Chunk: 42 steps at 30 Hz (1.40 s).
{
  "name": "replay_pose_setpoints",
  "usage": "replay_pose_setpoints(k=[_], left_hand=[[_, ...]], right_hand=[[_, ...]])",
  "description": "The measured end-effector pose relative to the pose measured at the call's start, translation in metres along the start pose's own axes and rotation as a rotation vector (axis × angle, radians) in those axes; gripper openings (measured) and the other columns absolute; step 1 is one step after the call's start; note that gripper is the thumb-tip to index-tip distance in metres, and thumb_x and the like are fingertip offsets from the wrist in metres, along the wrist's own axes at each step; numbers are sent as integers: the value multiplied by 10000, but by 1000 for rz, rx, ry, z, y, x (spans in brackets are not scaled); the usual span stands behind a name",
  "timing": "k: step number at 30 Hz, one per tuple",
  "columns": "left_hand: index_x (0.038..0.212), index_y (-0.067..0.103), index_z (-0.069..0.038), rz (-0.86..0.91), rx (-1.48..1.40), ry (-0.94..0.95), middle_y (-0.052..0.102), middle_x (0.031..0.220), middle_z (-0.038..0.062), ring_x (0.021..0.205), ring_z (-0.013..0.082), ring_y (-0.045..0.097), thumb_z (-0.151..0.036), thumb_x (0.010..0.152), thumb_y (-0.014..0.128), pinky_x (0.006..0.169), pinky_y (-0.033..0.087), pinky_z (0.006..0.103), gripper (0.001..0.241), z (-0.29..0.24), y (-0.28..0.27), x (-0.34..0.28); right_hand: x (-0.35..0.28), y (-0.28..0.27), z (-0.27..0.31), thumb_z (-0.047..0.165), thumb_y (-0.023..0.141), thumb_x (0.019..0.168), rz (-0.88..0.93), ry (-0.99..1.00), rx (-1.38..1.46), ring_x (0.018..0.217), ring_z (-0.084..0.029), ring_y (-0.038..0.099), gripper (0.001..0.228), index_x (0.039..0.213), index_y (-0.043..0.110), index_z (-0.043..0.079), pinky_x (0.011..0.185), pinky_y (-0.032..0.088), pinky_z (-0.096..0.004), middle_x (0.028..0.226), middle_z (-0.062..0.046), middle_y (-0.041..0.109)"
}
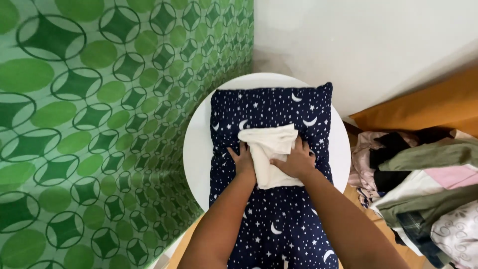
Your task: The person places a white pillow on a small round table and smooths it. They then pick up a dark blue pillowcase with a moon and star pattern, turn it inside out, and place it over the pillow. The person pulls the pillowcase over the pillow, tucks the edges, and smooths the surface before lifting the finished pillow.
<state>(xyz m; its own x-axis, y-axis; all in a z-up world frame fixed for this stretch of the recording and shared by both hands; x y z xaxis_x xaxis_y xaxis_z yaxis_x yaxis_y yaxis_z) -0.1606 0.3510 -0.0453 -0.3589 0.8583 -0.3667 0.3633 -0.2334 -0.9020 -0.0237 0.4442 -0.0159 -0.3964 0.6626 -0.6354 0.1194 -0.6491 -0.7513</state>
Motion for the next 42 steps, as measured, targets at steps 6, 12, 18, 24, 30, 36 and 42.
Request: replay_pose_setpoints(k=[6, 12, 18, 24, 30, 36, 42], left_hand=[[1615, 116, -123, 144, -18, -53, 9, 1692, 170, 1539, 389, -102, -563, 858, 605, 1132, -94, 749, 1003, 5, 31, -16], [1622, 171, -79, 60, 87, -19, 78, 1686, 192, 1537, 436, -12, -541, 881, 601, 1185, -50, 688, 973, -14, 55, -90], [1595, 281, -76, -17, -186, -2, 149, 1673, 205, 1526, 401, 43, -453, 809, 718, 1203, -39, 646, 975, -42, 18, -140], [1374, 566, -81, -291, -699, 9, 481, 1449, 168, 1410, 345, 374, -250, 770, 754, 1220, 212, 539, 655, -22, 9, -152], [1370, 610, -138, -650, -598, -156, 560, 1460, 119, 1411, 325, 447, -141, 947, 602, 1200, 350, 481, 424, 6, -41, -110], [1559, 367, -248, -168, -250, -81, 213, 1675, 42, 1540, 403, 105, -537, 963, 511, 1207, 89, 677, 679, -35, -75, -29], [1647, 144, -305, 316, -109, -184, -11, 1739, -9, 1581, 402, -48, -814, 853, 450, 1193, 37, 745, 992, -17, -59, 14]], right_hand=[[-27, 26, -10, 728, 569, 874, -307, -102, -48, 1545, -404, 75, 952, 1550, 368, 88, 1186, 182, -623, 1679, -206, 124], [-65, 32, -23, 677, 608, 839, -515, -266, -3, 1465, -435, 225, 883, 1472, 468, 77, 1168, 221, -585, 1575, -215, 300], [-95, 73, -74, 483, 672, 852, -537, -280, 57, 1349, -407, 413, 677, 1380, 560, 75, 1114, 335, -537, 1479, -195, 470], [-117, 28, -118, 208, 589, 957, -373, -16, 936, 1185, -322, 589, 387, 1331, 649, 129, 1018, 483, -469, 1317, -194, 642], [-101, -53, -121, 218, 535, 1053, -515, -468, 949, 1310, -307, 513, 326, 1365, 591, 141, 1045, 475, -430, 1492, -190, 507], [-46, -47, 0, 552, 508, 986, -227, -301, 63, 1562, -388, -13, 784, 1622, 193, 218, 1213, 68, -619, 1702, -154, 5], [-40, -7, 12, 721, 428, 956, -32, -308, -159, 1565, -363, -103, 956, 1646, 65, 167, 1213, -5, -630, 1699, -181, -86]])
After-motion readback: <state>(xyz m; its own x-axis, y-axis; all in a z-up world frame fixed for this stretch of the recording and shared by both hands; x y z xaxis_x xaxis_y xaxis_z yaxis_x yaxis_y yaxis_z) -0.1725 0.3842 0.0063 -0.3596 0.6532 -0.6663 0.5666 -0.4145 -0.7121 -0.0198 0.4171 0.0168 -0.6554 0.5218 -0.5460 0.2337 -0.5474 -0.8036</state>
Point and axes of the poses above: each hand's wrist, its own x-axis towards the middle knuckle, its own y-axis out of the palm, z = x × y, the point moved 7 cm from there along x, towards the middle knuckle
